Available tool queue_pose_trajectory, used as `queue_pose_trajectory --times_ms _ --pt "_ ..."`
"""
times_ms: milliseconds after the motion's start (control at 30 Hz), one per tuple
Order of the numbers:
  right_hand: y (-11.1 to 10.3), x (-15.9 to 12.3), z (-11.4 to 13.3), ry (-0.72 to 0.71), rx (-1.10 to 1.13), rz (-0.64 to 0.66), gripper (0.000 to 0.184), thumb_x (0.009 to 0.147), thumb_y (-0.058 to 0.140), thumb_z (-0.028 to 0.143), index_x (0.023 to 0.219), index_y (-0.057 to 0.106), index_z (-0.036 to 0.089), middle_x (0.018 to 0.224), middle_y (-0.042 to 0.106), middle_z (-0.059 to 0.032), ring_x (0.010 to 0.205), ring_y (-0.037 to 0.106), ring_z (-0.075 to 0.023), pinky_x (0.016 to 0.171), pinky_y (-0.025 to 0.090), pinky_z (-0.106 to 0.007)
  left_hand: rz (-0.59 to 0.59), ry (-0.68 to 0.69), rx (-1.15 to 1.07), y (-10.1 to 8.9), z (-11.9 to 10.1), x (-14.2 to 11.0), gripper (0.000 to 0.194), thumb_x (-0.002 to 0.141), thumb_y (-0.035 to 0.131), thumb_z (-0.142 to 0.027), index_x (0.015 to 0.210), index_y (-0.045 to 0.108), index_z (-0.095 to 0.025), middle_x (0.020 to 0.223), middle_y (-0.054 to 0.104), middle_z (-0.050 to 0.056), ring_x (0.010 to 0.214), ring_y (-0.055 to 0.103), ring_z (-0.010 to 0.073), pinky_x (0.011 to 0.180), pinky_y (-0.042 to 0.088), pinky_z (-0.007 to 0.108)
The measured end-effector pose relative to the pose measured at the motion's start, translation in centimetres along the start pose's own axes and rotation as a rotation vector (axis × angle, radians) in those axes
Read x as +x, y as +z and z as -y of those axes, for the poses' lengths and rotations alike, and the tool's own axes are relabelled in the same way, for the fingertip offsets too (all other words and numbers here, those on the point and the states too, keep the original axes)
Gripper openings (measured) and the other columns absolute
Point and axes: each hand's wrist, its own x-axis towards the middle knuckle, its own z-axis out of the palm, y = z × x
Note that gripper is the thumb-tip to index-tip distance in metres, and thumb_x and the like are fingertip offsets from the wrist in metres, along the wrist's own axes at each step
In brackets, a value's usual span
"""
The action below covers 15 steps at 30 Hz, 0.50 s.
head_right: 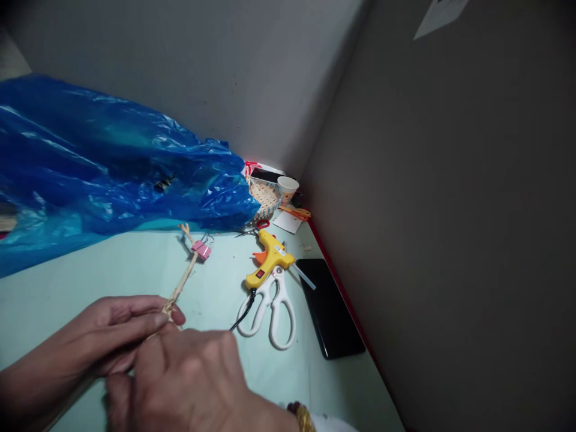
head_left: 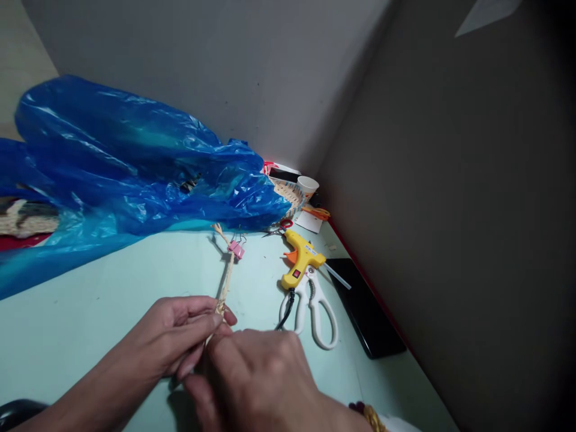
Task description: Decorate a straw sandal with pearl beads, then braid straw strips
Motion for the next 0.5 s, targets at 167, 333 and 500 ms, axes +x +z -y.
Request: queue_pose_trajectory --times_ms 167,333,500 --pt "-4.0 1.5 -1.2 0.297 0.233 -0.038 0.019 0.102 0.049 0.034 0.100 0.063 0.021 0.091 0.071 -0.0043 0.084 0.064 -0.0180 0.075 0.046 -0.029 0.139 0.036 0.024 -0.2 -0.6 -0.2 0.042 0.084 0.065 -0.059 0.075 0.069 -0.018 0.055 0.038 -0.008 0.051 0.021 0.0093 0.049 0.020 0.023" --pt "-2.7 2.1 -2.1 0.330 0.619 0.201 0.016 0.104 0.046 0.032 0.106 0.055 0.020 0.084 0.069 -0.0007 0.083 0.064 -0.0153 0.076 0.045 -0.027 0.104 0.057 -0.071 0.4 -1.2 -0.7 0.028 0.078 0.074 -0.046 0.091 0.069 -0.023 0.064 0.053 -0.004 0.056 0.043 0.0138 0.061 0.041 0.026" --pt "-1.6 2.1 -1.6 0.375 0.470 0.170 0.024 0.105 0.041 0.036 0.095 0.055 0.020 0.079 0.059 -0.0003 0.077 0.055 -0.0152 0.070 0.040 -0.027 -0.059 0.087 -0.038 0.8 -1.1 -1.4 0.047 0.075 0.076 -0.051 0.114 0.061 -0.028 0.063 0.057 -0.006 0.054 0.054 0.0172 0.054 0.042 0.027"
